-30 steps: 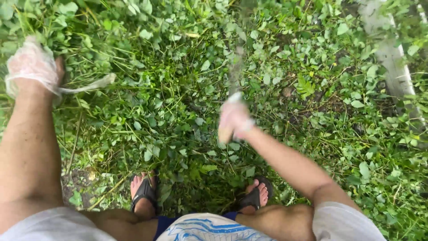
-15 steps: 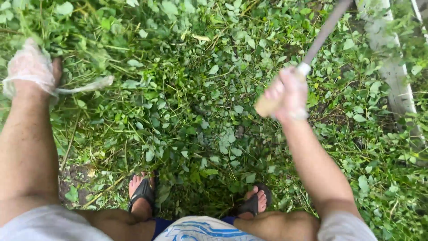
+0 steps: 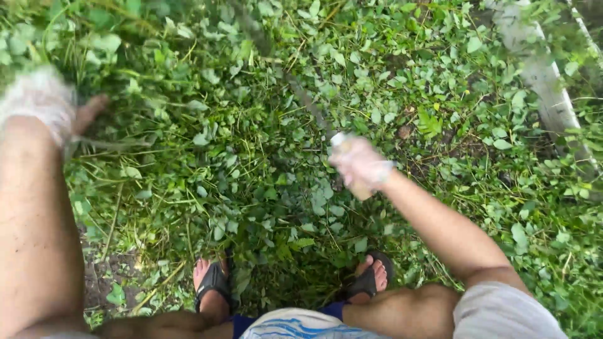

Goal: Cutting down tall weeds and grass using a machete in a backyard garden.

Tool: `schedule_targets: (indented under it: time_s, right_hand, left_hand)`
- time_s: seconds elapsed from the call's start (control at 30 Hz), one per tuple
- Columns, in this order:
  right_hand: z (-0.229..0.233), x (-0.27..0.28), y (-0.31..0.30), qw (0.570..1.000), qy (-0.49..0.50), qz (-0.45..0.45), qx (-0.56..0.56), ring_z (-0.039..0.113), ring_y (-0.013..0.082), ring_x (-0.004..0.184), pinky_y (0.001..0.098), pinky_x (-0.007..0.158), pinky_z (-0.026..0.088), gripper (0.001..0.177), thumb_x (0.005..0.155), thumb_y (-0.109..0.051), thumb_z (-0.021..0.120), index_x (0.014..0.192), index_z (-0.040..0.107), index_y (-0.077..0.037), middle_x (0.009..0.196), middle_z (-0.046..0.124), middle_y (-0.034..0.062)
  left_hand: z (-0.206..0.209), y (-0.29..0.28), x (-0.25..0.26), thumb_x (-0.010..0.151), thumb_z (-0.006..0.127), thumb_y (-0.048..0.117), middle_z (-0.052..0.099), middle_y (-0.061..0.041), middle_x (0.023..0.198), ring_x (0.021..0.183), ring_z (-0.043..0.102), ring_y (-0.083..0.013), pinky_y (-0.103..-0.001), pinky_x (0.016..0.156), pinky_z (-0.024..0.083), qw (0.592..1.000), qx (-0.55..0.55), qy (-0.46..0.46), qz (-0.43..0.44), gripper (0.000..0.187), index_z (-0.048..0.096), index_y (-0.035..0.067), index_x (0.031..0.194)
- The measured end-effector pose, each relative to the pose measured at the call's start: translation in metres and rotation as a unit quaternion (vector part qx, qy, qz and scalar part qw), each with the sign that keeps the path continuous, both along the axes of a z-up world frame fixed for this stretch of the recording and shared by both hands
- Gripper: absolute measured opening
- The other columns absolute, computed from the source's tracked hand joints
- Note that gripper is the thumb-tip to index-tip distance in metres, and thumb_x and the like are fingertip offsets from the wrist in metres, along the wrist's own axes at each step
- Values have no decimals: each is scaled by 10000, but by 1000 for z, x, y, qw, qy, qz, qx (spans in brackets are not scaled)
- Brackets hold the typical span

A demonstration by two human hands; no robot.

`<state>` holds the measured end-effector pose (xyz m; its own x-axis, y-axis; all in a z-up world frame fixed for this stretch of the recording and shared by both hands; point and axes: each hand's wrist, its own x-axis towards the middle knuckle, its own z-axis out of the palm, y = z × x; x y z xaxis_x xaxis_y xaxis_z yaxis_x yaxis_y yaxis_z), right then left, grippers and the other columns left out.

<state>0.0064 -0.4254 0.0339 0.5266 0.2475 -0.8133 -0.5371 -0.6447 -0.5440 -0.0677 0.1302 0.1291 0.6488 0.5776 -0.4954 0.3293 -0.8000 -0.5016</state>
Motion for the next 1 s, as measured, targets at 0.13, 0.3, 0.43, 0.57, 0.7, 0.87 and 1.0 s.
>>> schedule_targets:
  time_s: [0.13, 0.3, 0.43, 0.57, 0.7, 0.87, 1.0]
  right_hand:
    - [25, 39, -47, 921, -147, -183, 312, 674, 93, 564, 209, 503, 647, 148, 1191, -83, 727, 1050, 727, -128, 808, 708, -25]
    - [-18, 58, -25, 810, -242, -442, 301, 576, 86, 608, 235, 517, 553, 192, 1226, -59, 685, 1101, 602, -179, 828, 616, -60]
    - [-116, 8, -28, 878, -225, -380, 184, 726, 153, 808, 360, 827, 679, 177, 1153, -166, 641, 1288, 556, -89, 963, 626, 5]
    - [-150, -45, -57, 977, 46, -112, 175, 604, 173, 511, 367, 510, 621, 95, 1004, -156, 726, 997, 668, -81, 630, 586, 41]
    - [-104, 18, -108, 983, -53, -136, 114, 605, 224, 436, 409, 416, 621, 186, 988, -55, 791, 1137, 680, -64, 636, 631, 112]
    - [-92, 85, -126, 889, -195, -298, 287, 657, 142, 545, 345, 553, 699, 159, 1138, -158, 780, 1191, 631, -178, 795, 662, -15]
    - [-46, 74, -35, 778, -154, -464, 394, 626, 122, 599, 305, 588, 642, 224, 1098, -102, 746, 1184, 566, -204, 807, 618, -58]
  left_hand:
    - [54, -118, 33, 1080, 626, 912, 788, -234, 1488, 1362, 753, -394, -517, 1042, 672, 973, 57, -185, -126, 980, 705, 56, 1550]
    - [-68, -144, 69, 1000, 505, 898, 195, -253, 1952, 1773, 204, -479, -685, 1406, 246, 974, -75, -123, -177, 1247, 160, 100, 1893]
    - [-131, -121, 36, 953, 614, 919, 164, -178, 2012, 1852, 60, -405, -690, 1467, 20, 972, -17, -101, -211, 1236, 284, 217, 1916]
    - [-122, -106, 37, 978, 512, 972, 183, -143, 2011, 1847, 102, -383, -675, 1480, 30, 972, 4, -88, -217, 1210, 251, 259, 1921]
    - [-142, -105, 37, 935, 470, 1048, 135, -159, 2017, 1856, 38, -413, -705, 1464, 44, 971, 11, -72, -229, 1292, 219, 260, 1927]
    - [-147, -108, 45, 870, 508, 1103, 154, -162, 2018, 1854, 61, -427, -714, 1460, 75, 973, 30, -37, -224, 1375, 237, 264, 1925]
    - [-168, -103, 58, 876, 540, 1077, 181, -198, 2004, 1844, 88, -448, -727, 1459, 70, 976, 14, -48, -212, 1375, 258, 235, 1925]
